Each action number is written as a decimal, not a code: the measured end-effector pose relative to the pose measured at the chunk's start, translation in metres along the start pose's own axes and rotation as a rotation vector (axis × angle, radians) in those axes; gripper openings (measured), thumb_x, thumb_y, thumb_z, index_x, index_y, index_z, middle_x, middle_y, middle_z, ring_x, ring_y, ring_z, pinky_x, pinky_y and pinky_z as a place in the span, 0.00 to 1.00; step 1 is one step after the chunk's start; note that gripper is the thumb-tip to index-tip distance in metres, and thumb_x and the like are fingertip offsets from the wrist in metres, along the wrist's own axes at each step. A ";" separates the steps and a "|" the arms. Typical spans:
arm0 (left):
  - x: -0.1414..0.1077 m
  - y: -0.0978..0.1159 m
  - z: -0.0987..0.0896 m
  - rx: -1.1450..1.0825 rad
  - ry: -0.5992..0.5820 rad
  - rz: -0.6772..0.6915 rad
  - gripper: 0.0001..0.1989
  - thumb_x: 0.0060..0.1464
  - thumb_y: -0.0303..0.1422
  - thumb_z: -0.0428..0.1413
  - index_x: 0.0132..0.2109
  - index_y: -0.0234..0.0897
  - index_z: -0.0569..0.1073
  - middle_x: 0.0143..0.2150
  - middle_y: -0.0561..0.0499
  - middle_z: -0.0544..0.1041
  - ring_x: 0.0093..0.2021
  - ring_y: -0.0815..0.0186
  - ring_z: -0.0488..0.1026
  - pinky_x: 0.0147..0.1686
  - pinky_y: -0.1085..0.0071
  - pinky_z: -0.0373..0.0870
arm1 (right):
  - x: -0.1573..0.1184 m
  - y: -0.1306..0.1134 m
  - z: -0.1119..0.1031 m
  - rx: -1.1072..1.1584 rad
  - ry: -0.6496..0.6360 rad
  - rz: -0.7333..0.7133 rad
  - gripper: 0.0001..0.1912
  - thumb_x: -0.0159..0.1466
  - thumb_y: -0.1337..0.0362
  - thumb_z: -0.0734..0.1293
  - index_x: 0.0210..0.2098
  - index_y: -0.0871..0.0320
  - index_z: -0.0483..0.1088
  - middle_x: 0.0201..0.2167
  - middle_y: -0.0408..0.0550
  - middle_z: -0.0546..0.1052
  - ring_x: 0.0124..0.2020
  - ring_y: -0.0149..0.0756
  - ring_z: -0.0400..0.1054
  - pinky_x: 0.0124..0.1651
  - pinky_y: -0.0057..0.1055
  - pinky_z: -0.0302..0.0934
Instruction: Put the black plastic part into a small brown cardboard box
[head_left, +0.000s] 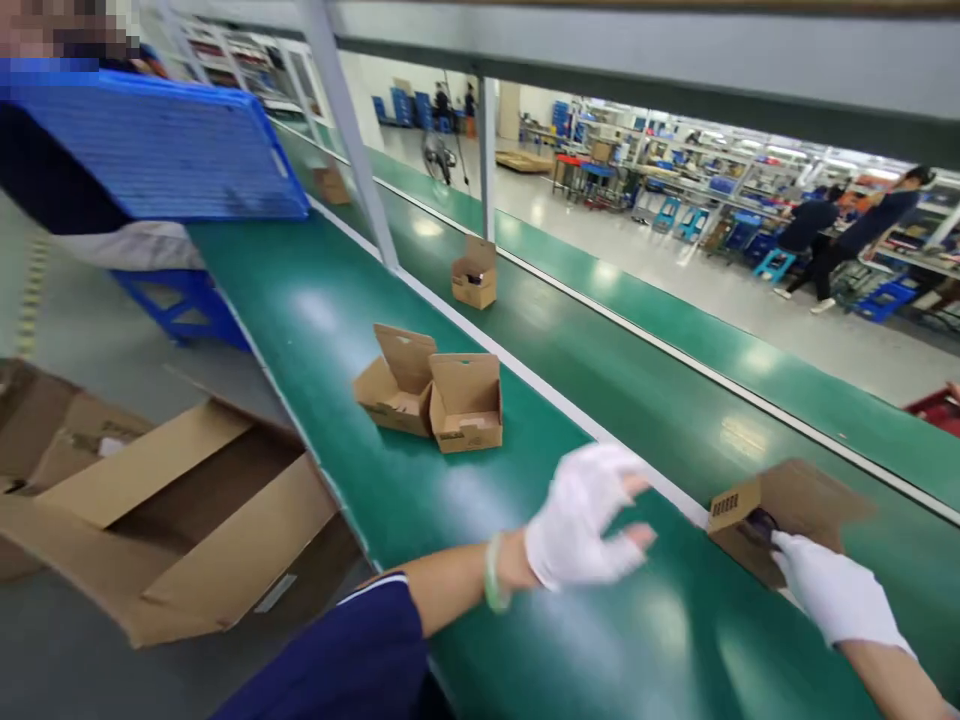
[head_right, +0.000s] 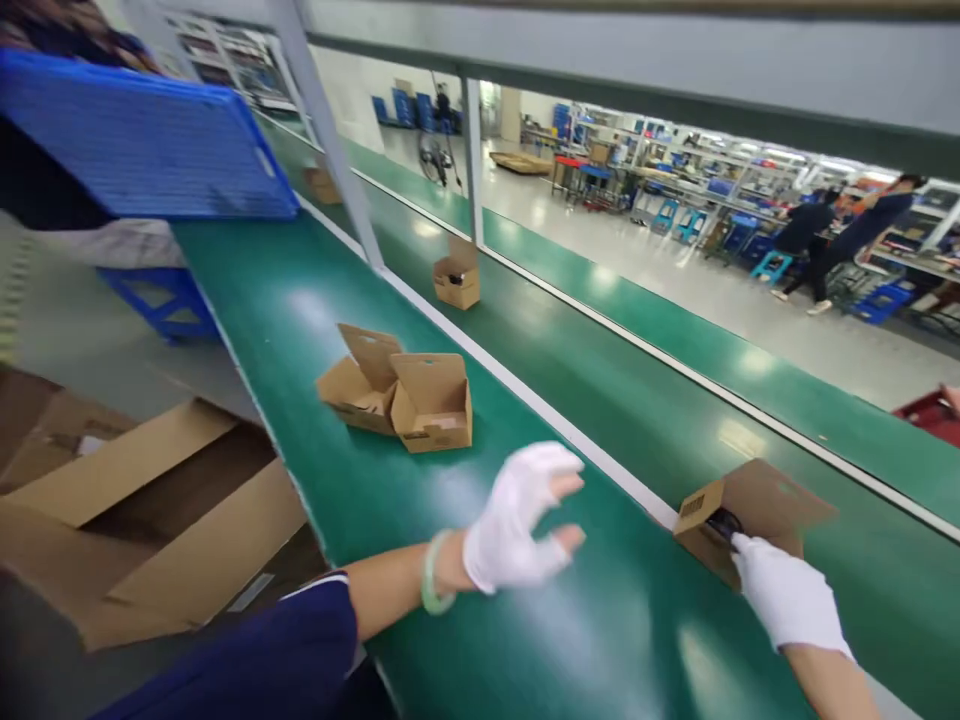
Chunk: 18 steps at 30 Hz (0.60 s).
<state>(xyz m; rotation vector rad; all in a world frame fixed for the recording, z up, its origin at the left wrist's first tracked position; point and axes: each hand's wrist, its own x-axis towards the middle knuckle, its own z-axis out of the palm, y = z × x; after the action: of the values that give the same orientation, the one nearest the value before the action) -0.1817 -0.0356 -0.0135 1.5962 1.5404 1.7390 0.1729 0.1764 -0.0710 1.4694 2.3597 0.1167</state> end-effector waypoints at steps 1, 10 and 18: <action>0.005 -0.019 -0.023 0.266 0.031 0.058 0.21 0.54 0.39 0.55 0.50 0.26 0.73 0.52 0.41 0.73 0.56 0.53 0.67 0.60 0.60 0.58 | 0.017 0.007 -0.008 -0.036 -0.006 0.008 0.20 0.65 0.61 0.52 0.46 0.54 0.72 0.39 0.59 0.78 0.31 0.52 0.74 0.33 0.47 0.64; 0.015 -0.146 -0.186 1.352 -0.004 -0.667 0.23 0.57 0.46 0.44 0.43 0.30 0.72 0.37 0.35 0.78 0.41 0.46 0.75 0.41 0.58 0.63 | 0.032 -0.052 0.013 -0.075 0.561 -0.134 0.20 0.67 0.61 0.52 0.49 0.58 0.70 0.50 0.61 0.73 0.40 0.49 0.73 0.39 0.43 0.68; 0.011 -0.097 -0.057 1.281 -0.310 -0.434 0.21 0.62 0.37 0.37 0.38 0.34 0.72 0.32 0.38 0.78 0.34 0.49 0.76 0.33 0.62 0.63 | -0.064 -0.079 0.118 0.166 0.525 -0.007 0.19 0.66 0.61 0.55 0.47 0.58 0.74 0.54 0.50 0.73 0.50 0.42 0.71 0.50 0.39 0.70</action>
<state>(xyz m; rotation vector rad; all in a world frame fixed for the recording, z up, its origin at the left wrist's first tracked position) -0.2735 -0.0184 -0.0775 1.5905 2.7241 0.1200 0.1711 0.0707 -0.1844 1.6681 2.8433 0.3516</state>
